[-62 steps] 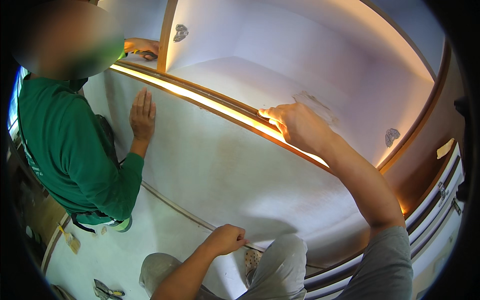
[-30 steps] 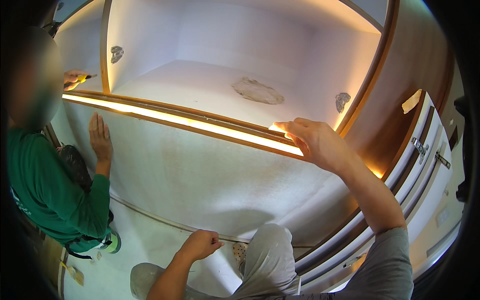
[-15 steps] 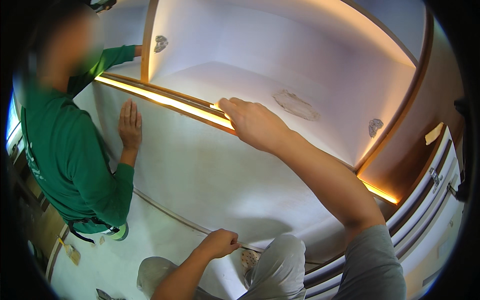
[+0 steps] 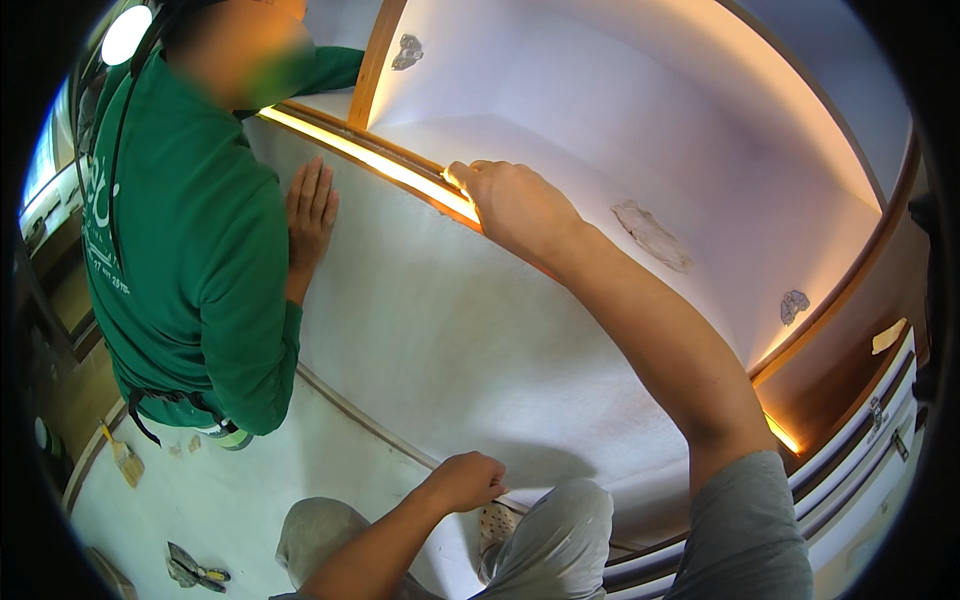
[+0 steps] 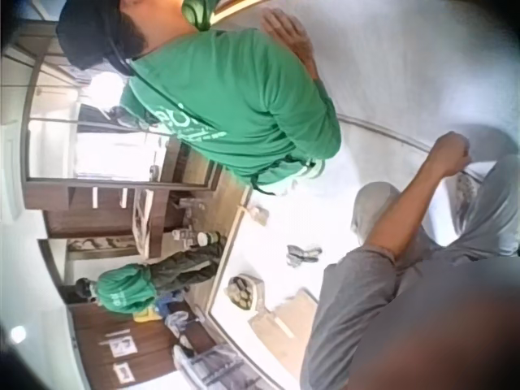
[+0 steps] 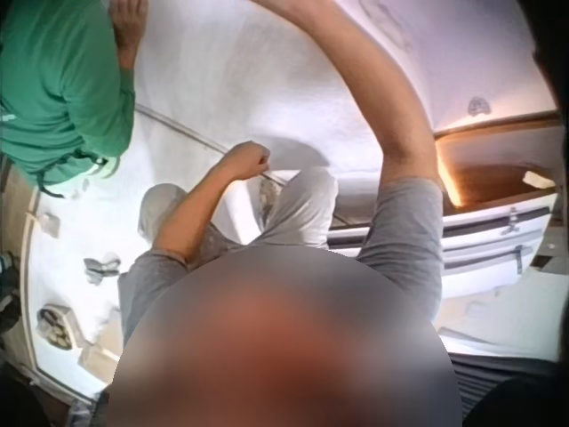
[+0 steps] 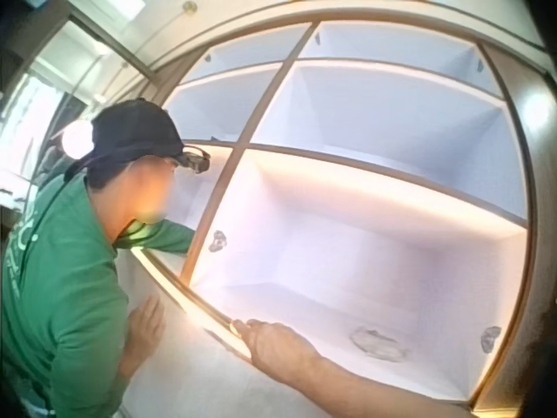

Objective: The person installs an LED light strip into a wooden cabinet shelf. They position the strip, press it into place, and use a small tool to secure the edges and corners. A coworker assists by holding the strip and using a utility knife.

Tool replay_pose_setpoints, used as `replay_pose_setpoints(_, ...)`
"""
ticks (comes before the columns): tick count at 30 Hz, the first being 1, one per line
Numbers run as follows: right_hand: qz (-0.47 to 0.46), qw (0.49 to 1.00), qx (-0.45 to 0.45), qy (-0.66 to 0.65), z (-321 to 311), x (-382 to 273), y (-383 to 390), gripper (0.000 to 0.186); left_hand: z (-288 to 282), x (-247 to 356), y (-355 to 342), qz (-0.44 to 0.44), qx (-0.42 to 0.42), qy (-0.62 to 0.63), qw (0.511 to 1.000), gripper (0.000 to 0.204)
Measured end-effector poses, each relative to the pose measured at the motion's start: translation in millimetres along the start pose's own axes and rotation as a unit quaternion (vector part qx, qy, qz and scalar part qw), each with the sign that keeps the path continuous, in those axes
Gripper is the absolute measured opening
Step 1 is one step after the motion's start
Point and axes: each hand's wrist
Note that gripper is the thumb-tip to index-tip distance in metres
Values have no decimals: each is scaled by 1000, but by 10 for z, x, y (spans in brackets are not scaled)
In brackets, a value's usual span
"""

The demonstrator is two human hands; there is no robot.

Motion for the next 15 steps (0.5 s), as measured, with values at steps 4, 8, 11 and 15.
replay_pose_setpoints(4,6,1000,-11,19,-71,-48,-2,29,12,3,20,3,6,10,1000,34)
replay_pose_setpoints(8,12,999,-36,18,-260,-63,97,31,-29,16,61,-26,-12,-1,1000,29)
replay_pose_setpoints(11,37,996,-85,17,-394,-66,190,29,-64,17,140,-33,3,7,999,32)
replay_pose_setpoints(15,14,995,-83,48,-451,-6,55,37,-62,27,237,-45,5,-11,999,32)
Point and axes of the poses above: each hand's wrist, its own y-axis away from the middle knuckle, its own z-axis out of the palm, x = y × z
